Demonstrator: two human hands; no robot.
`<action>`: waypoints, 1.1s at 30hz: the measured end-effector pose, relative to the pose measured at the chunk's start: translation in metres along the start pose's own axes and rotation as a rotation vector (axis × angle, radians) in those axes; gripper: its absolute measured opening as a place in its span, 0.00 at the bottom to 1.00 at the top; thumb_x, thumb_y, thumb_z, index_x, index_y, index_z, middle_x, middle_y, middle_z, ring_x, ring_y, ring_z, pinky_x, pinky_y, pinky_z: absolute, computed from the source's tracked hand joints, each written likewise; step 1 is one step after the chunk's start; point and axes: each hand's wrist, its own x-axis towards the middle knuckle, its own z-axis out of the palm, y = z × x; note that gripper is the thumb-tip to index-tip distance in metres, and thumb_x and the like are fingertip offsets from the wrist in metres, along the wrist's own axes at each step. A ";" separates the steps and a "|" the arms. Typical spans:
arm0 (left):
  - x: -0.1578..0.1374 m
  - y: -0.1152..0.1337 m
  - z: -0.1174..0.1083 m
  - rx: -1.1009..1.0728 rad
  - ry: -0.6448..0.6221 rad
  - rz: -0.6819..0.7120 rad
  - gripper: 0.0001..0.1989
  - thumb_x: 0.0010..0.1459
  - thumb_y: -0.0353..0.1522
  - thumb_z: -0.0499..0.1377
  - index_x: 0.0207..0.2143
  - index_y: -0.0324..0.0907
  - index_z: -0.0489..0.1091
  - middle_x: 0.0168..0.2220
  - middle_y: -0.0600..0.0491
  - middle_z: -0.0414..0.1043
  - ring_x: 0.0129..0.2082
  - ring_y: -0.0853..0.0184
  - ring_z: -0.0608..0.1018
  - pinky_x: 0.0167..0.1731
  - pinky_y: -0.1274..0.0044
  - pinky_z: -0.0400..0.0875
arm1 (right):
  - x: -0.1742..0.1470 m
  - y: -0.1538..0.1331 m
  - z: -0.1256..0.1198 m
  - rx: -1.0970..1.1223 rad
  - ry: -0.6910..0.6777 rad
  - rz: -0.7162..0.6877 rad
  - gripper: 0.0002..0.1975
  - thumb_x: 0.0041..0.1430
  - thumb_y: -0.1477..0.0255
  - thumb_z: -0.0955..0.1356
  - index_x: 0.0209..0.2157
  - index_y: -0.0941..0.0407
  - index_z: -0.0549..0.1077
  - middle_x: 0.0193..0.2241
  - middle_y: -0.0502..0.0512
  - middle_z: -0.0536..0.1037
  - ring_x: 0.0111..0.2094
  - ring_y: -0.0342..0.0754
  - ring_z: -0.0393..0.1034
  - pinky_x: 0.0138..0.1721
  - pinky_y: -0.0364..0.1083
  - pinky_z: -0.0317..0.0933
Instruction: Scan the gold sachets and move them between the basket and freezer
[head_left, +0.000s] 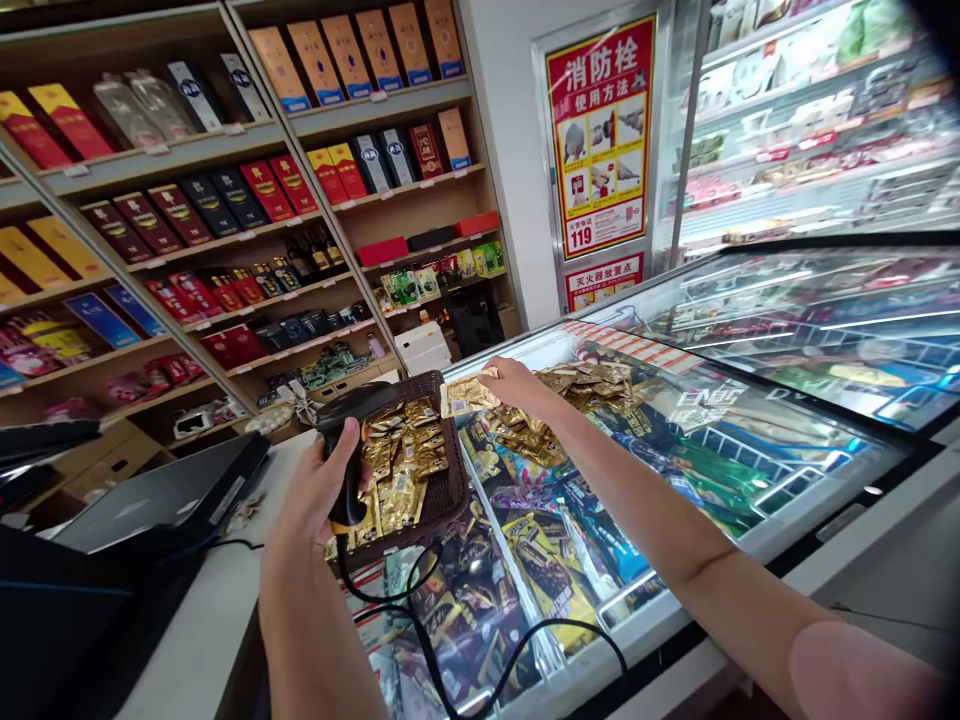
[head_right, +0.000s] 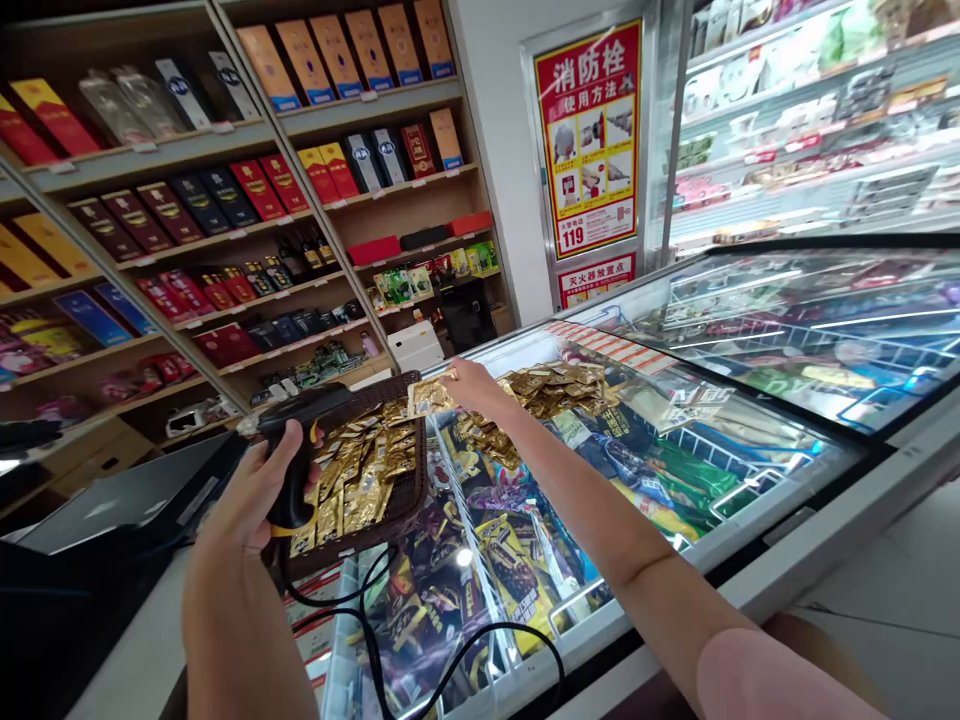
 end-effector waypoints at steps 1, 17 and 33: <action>-0.003 0.003 0.004 -0.003 -0.041 -0.006 0.32 0.45 0.61 0.59 0.35 0.42 0.69 0.17 0.57 0.66 0.15 0.70 0.67 0.14 0.81 0.57 | 0.000 -0.001 -0.002 0.009 0.011 -0.007 0.15 0.65 0.66 0.64 0.50 0.57 0.70 0.35 0.56 0.77 0.20 0.44 0.70 0.25 0.43 0.62; -0.005 0.007 0.029 0.112 -0.161 0.023 0.28 0.46 0.59 0.61 0.30 0.44 0.66 0.16 0.56 0.68 0.16 0.68 0.69 0.16 0.79 0.55 | 0.005 0.007 -0.004 0.137 0.016 -0.015 0.20 0.63 0.65 0.65 0.54 0.58 0.69 0.38 0.62 0.77 0.34 0.51 0.73 0.27 0.44 0.67; -0.003 0.001 0.038 0.166 -0.245 0.068 0.26 0.51 0.57 0.58 0.29 0.44 0.65 0.16 0.56 0.68 0.17 0.69 0.67 0.18 0.79 0.56 | 0.007 0.007 -0.009 0.075 0.082 -0.011 0.16 0.64 0.67 0.64 0.51 0.57 0.70 0.42 0.61 0.76 0.30 0.48 0.73 0.25 0.42 0.65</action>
